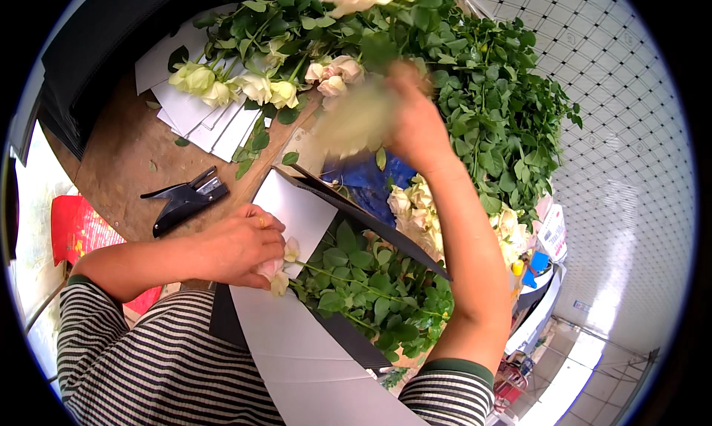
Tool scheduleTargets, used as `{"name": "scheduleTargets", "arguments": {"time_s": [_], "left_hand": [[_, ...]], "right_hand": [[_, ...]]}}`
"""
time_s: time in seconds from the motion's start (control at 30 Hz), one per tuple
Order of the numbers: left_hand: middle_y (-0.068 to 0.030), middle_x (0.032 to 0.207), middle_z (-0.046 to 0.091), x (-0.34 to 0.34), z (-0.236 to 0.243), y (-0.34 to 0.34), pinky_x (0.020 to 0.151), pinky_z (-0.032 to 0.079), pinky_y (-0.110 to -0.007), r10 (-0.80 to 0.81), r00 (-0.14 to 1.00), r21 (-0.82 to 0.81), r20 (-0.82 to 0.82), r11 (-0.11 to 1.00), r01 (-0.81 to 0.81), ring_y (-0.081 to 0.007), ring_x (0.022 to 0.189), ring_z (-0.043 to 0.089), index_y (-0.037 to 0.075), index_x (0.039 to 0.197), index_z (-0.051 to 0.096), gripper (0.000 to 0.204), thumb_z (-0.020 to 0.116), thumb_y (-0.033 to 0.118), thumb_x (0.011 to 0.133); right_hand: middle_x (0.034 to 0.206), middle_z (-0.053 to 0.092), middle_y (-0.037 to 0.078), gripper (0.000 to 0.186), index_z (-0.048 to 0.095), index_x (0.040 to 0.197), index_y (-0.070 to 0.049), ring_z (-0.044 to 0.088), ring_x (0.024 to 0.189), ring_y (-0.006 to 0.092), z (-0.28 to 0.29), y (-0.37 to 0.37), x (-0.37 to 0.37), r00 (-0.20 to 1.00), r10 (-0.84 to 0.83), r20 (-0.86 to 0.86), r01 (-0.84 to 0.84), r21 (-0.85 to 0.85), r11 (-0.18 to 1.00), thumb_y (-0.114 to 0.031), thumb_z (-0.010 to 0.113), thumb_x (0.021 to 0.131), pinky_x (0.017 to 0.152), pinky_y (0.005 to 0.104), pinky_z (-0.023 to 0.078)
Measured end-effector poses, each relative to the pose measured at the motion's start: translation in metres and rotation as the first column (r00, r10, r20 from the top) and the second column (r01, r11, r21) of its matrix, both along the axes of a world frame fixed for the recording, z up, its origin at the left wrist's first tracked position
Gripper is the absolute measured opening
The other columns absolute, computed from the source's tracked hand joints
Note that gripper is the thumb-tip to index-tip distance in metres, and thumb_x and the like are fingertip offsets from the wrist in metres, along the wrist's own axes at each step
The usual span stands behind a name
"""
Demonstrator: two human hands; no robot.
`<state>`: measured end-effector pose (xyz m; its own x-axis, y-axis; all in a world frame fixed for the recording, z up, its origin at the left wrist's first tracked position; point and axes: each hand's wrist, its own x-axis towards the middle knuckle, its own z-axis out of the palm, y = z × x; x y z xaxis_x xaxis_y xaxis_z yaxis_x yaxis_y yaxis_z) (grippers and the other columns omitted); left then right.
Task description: The person arranges white roses and green foliage into a black and white paper wrap on a work table. They repeatedly pick up flowers, place them into the wrap, adjust positioning, and staple the paper to secure the arrangement.
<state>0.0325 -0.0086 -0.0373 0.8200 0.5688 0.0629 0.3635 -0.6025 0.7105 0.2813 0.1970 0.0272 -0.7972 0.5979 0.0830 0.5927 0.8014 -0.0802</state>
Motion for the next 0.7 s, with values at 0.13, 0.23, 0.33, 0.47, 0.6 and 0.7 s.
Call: {"name": "scheduleTargets", "arguments": {"time_s": [0.13, 0.23, 0.33, 0.47, 0.6, 0.7], "left_hand": [[-0.0057, 0.099, 0.064, 0.0, -0.001, -0.002, 0.097, 0.034, -0.039, 0.014, 1.0, -0.013, 0.01, 1.0, -0.013, -0.0236, 0.111, 0.053, 0.007, 0.098, 0.065, 0.042, 0.078, 0.034, 0.068], [-0.0052, 0.096, 0.064, -0.002, -0.004, -0.005, 0.097, 0.035, -0.039, 0.031, 0.999, -0.008, 0.039, 1.0, -0.03, -0.0231, 0.108, 0.053, 0.008, 0.096, 0.064, 0.041, 0.079, 0.033, 0.067], [-0.0047, 0.095, 0.063, -0.002, -0.003, -0.005, 0.097, 0.035, -0.038, 0.02, 0.999, -0.046, 0.031, 0.999, -0.018, -0.023, 0.106, 0.054, 0.008, 0.095, 0.064, 0.041, 0.079, 0.033, 0.067], [-0.0045, 0.095, 0.063, -0.003, -0.003, -0.005, 0.097, 0.036, -0.039, 0.042, 0.996, -0.03, 0.074, 0.999, -0.04, -0.0229, 0.105, 0.054, 0.009, 0.093, 0.064, 0.04, 0.079, 0.034, 0.066], [-0.0043, 0.096, 0.062, -0.004, -0.006, -0.007, 0.097, 0.036, -0.039, 0.041, 0.997, -0.003, 0.06, 0.999, -0.041, -0.0224, 0.105, 0.054, 0.009, 0.093, 0.066, 0.039, 0.078, 0.036, 0.068], [-0.0041, 0.099, 0.061, -0.003, -0.005, -0.007, 0.096, 0.037, -0.037, 0.028, 1.0, 0.014, 0.01, 1.0, -0.028, -0.0222, 0.105, 0.054, 0.009, 0.097, 0.066, 0.043, 0.077, 0.038, 0.068]], "right_hand": [[0.104, 0.062, 0.01, 0.032, 0.063, 0.103, -0.006, 0.062, 0.091, 0.0297, -0.04, -0.005, -0.016, 0.997, 0.002, 0.077, 0.01, -0.153, 0.988, 0.006, 0.061, 0.073, 0.077, 0.0388, 0.053], [0.105, 0.062, 0.01, 0.027, 0.063, 0.105, -0.005, 0.063, 0.09, 0.0275, -0.013, 0.015, -0.035, 0.962, 0.069, -0.264, -0.064, 0.028, 0.998, 0.002, 0.065, 0.078, 0.077, 0.0345, 0.053], [0.124, 0.058, 0.008, 0.046, 0.057, 0.124, -0.011, 0.055, 0.111, 0.0293, -0.01, 0.022, -0.057, 0.983, 0.174, -0.054, -0.155, 0.248, 0.956, -0.008, 0.068, 0.079, 0.093, 0.039, 0.045], [0.116, 0.059, 0.006, 0.04, 0.059, 0.119, -0.013, 0.054, 0.109, 0.0272, -0.035, 0.017, -0.071, 0.932, 0.205, 0.299, -0.239, 0.083, 0.967, -0.014, 0.066, 0.08, 0.097, 0.0401, 0.042], [0.098, 0.063, 0.005, 0.023, 0.066, 0.102, -0.012, 0.058, 0.098, 0.0236, 0.01, 0.035, -0.055, 0.985, 0.156, 0.074, -0.166, 0.154, 0.974, -0.006, 0.067, 0.08, 0.088, 0.0351, 0.047], [0.112, 0.066, 0.007, 0.023, 0.066, 0.112, -0.008, 0.064, 0.098, 0.0252, 0.134, 0.057, 0.004, 0.675, -0.125, -0.727, 0.391, 0.209, 0.896, -0.016, 0.061, 0.09, 0.092, 0.0348, 0.049]]}}
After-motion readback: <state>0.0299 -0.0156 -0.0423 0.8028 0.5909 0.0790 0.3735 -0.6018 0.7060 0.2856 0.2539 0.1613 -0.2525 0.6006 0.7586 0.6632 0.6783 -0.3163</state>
